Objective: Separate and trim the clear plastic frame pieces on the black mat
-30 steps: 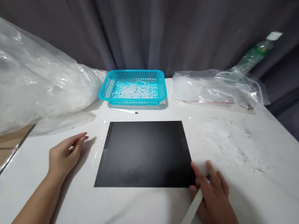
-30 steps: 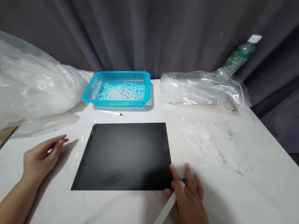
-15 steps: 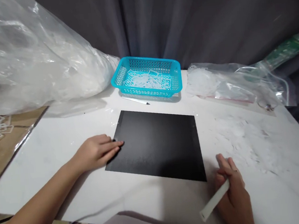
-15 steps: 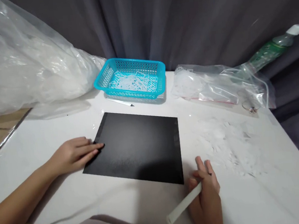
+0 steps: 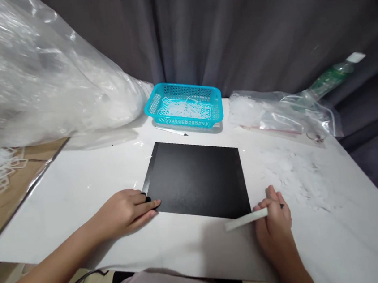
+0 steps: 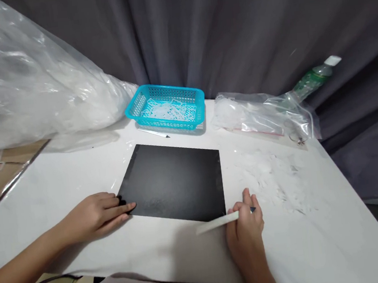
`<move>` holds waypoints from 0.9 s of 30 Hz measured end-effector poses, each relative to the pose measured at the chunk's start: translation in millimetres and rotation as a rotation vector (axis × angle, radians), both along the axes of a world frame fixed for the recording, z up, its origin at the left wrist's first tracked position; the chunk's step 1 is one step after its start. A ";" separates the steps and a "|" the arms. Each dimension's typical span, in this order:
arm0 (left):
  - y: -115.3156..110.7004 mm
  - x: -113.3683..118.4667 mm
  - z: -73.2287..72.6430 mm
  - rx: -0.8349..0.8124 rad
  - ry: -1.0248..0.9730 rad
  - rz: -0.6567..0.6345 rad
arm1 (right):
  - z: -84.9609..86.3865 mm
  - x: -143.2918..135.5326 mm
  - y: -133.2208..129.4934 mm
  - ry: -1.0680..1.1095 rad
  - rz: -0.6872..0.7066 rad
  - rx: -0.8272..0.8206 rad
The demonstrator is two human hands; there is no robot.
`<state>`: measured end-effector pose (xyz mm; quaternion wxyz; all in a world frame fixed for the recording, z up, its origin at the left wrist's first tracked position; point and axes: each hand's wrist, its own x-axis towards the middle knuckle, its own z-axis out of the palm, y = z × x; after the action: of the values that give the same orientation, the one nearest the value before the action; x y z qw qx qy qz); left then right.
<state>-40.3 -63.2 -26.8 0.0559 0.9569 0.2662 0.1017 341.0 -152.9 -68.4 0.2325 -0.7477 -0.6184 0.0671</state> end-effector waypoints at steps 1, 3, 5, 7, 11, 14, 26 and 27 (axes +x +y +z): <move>-2.0 -8.0 -0.4 0.016 0.015 0.049 | 3.5 -3.3 6.3 -0.040 -0.005 -0.031; -8.0 -26.2 -1.6 0.046 0.053 0.164 | 15.1 -13.7 25.0 -0.125 0.024 -0.129; -17.2 -45.1 -4.0 0.074 0.081 0.292 | 29.8 -28.3 50.5 -0.211 0.090 -0.242; -29.6 -62.3 -7.9 0.083 0.086 0.421 | 43.2 -44.6 78.8 -0.315 0.118 -0.315; -58.6 -91.6 -16.9 0.044 0.053 0.618 | 61.6 -73.5 123.4 -0.444 0.101 -0.430; -75.7 -117.6 -17.8 0.020 0.019 0.711 | 71.3 -87.7 138.3 -0.381 0.126 -0.538; 53.1 -167.6 51.6 0.078 -0.184 0.950 | 106.7 -176.7 120.2 -0.428 0.602 -0.310; 75.3 -167.0 56.5 0.111 -0.189 0.955 | 111.9 -185.2 117.3 -0.416 0.652 -0.305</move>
<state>-207.3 12.1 29.7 -0.0244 0.7162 0.6630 0.2163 155.9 -35.6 43.5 -0.0442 -0.5362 -0.8396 0.0754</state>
